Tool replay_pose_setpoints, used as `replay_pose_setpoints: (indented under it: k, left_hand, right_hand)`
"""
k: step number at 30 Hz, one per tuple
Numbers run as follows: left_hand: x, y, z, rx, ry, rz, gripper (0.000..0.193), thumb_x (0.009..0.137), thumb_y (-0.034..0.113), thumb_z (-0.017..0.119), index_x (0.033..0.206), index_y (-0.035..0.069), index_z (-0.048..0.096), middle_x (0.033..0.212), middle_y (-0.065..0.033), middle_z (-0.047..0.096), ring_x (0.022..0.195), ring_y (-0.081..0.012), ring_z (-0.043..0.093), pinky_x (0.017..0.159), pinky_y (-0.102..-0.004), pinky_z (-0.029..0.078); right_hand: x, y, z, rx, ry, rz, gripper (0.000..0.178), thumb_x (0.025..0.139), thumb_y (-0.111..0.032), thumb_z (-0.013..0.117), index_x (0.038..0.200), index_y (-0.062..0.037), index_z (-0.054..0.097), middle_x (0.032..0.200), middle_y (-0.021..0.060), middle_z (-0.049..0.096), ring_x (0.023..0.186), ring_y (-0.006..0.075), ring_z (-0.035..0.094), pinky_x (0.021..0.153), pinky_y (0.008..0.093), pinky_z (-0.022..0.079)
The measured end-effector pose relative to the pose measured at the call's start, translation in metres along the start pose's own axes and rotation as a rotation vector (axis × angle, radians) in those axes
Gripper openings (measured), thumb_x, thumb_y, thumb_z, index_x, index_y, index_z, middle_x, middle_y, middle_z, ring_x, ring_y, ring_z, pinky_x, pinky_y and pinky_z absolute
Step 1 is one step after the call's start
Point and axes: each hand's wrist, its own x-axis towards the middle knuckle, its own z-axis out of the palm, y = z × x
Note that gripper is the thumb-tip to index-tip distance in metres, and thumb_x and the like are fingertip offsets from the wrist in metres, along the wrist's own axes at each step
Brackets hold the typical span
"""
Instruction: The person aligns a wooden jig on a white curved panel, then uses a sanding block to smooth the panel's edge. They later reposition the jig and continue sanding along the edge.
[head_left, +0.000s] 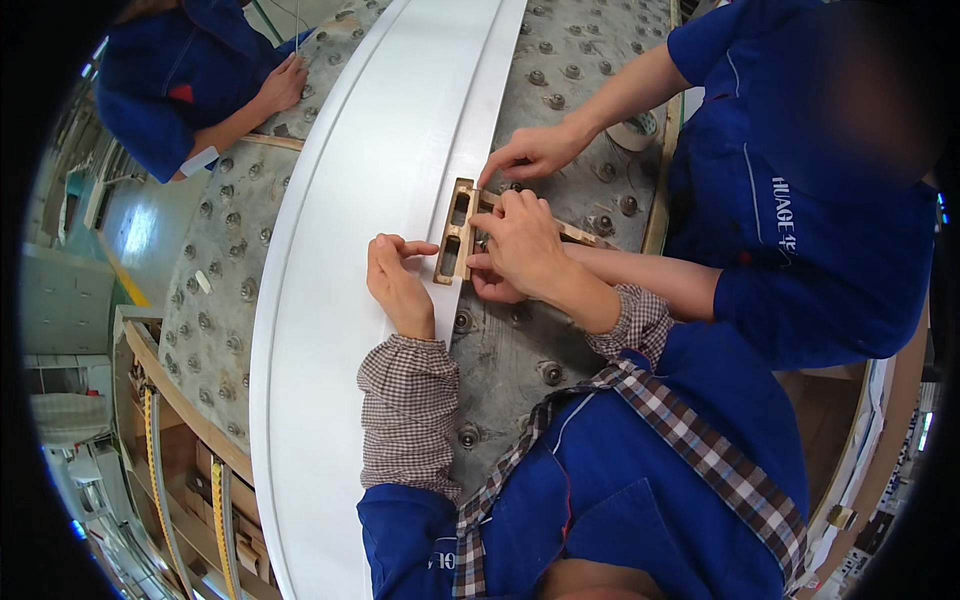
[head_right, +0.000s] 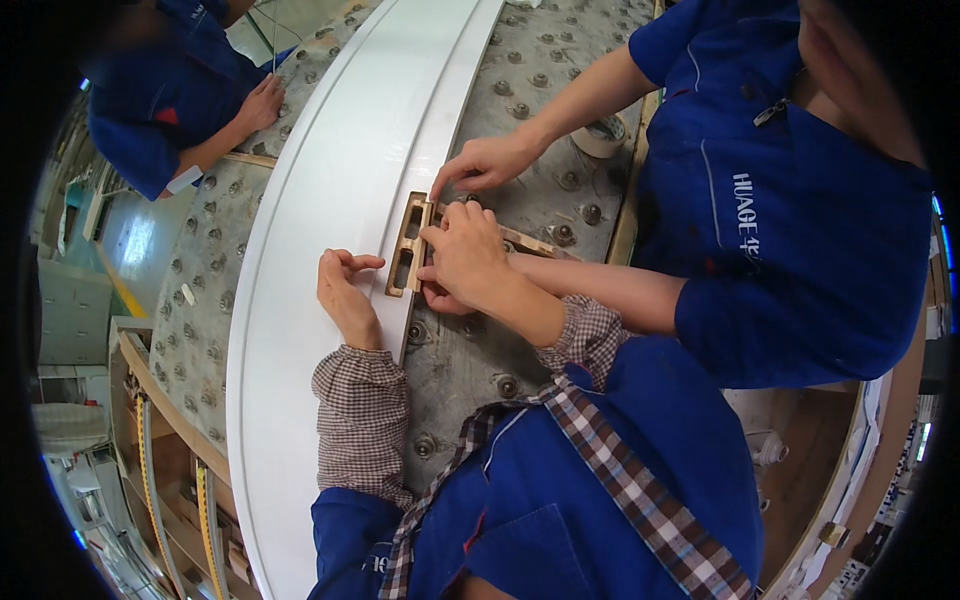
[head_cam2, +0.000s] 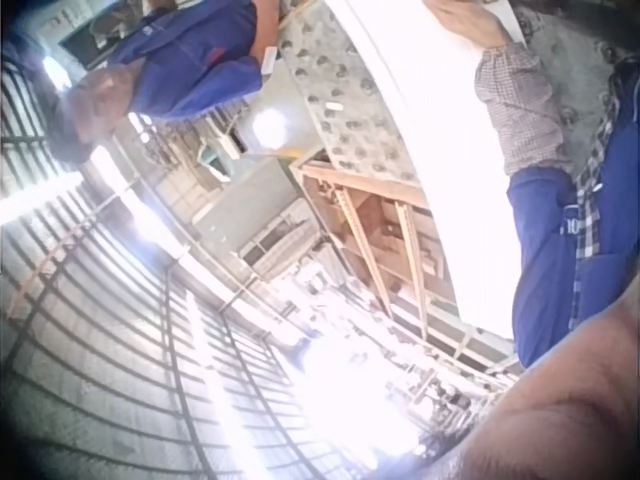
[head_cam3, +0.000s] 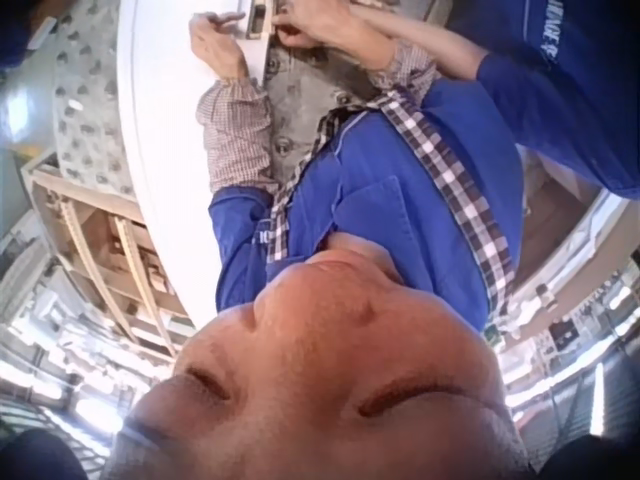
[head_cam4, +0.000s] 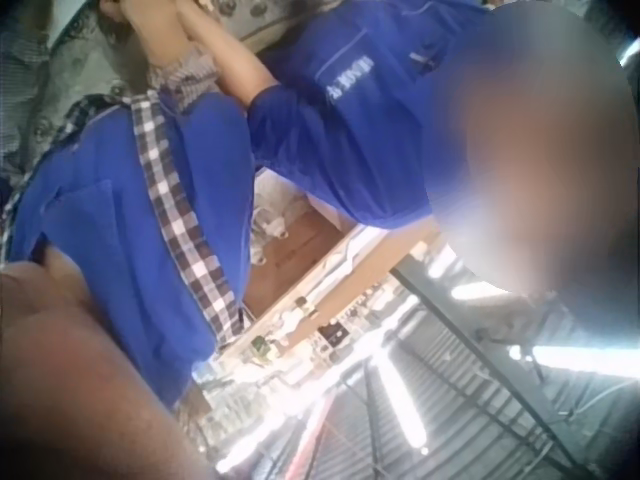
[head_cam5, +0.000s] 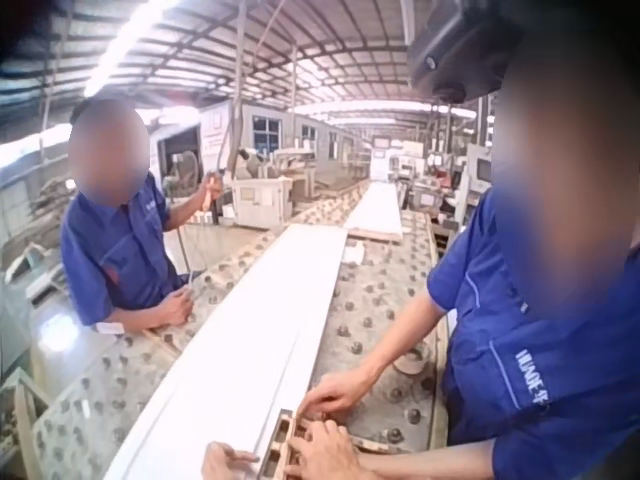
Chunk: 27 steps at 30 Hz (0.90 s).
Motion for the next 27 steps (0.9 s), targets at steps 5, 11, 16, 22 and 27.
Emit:
replay_pose_setpoints:
  k: [5,11,16,22,27]
  left_hand:
    - [0.002,0.0,0.0,-0.007,-0.01,0.028,0.032,0.097,0.026,0.03,0.077,0.004,0.043,0.062,-0.0093,0.059,0.06,-0.0128,0.054,0.066,-0.0261,0.037]
    - [0.0,-0.006,0.003,0.094,-0.029,0.043,0.034,0.095,0.024,0.035,0.072,0.002,0.046,0.059,-0.0074,0.059,0.053,-0.0081,0.048,0.054,-0.0233,0.035]
    - [-0.002,-0.004,0.006,0.25,-0.156,0.113,0.031,0.092,0.021,0.046,0.073,-0.001,0.055,0.06,-0.0058,0.06,0.051,-0.0059,0.046,0.047,-0.0214,0.034]
    - [-0.004,-0.006,0.006,0.586,-0.287,0.272,0.02,0.086,0.024,0.055,0.084,0.005,0.062,0.064,-0.001,0.06,0.069,-0.0146,0.051,0.081,-0.0313,0.029]
    - [-0.001,-0.009,-0.001,0.16,-0.384,0.036,0.024,0.09,0.024,0.047,0.082,0.003,0.057,0.058,-0.0017,0.052,0.053,-0.0092,0.043,0.054,-0.025,0.032]
  right_hand:
    - [0.01,0.008,-0.001,-0.025,0.01,0.12,0.034,0.073,-0.014,0.057,0.105,-0.0068,0.057,0.079,0.0142,0.058,0.074,0.0334,0.054,0.066,0.0438,0.042]
    - [0.023,-0.005,-0.003,0.17,-0.291,0.467,0.047,0.078,-0.019,0.055,0.119,-0.0002,0.042,0.081,0.0194,0.062,0.075,0.038,0.06,0.07,0.0461,0.047]
    - [0.028,0.0,0.011,0.321,-0.208,0.538,0.052,0.074,-0.015,0.063,0.116,0.0023,0.039,0.084,0.0221,0.062,0.08,0.0375,0.061,0.071,0.0441,0.047]
    - [0.025,-0.014,0.003,0.623,0.077,0.406,0.055,0.071,-0.015,0.068,0.116,-0.0005,0.04,0.078,0.0139,0.063,0.068,0.026,0.062,0.063,0.0346,0.049]
    - [0.04,-0.037,-0.004,0.798,0.222,0.316,0.051,0.074,-0.014,0.069,0.114,-0.0014,0.041,0.073,0.0122,0.062,0.057,0.0165,0.058,0.053,0.0275,0.047]
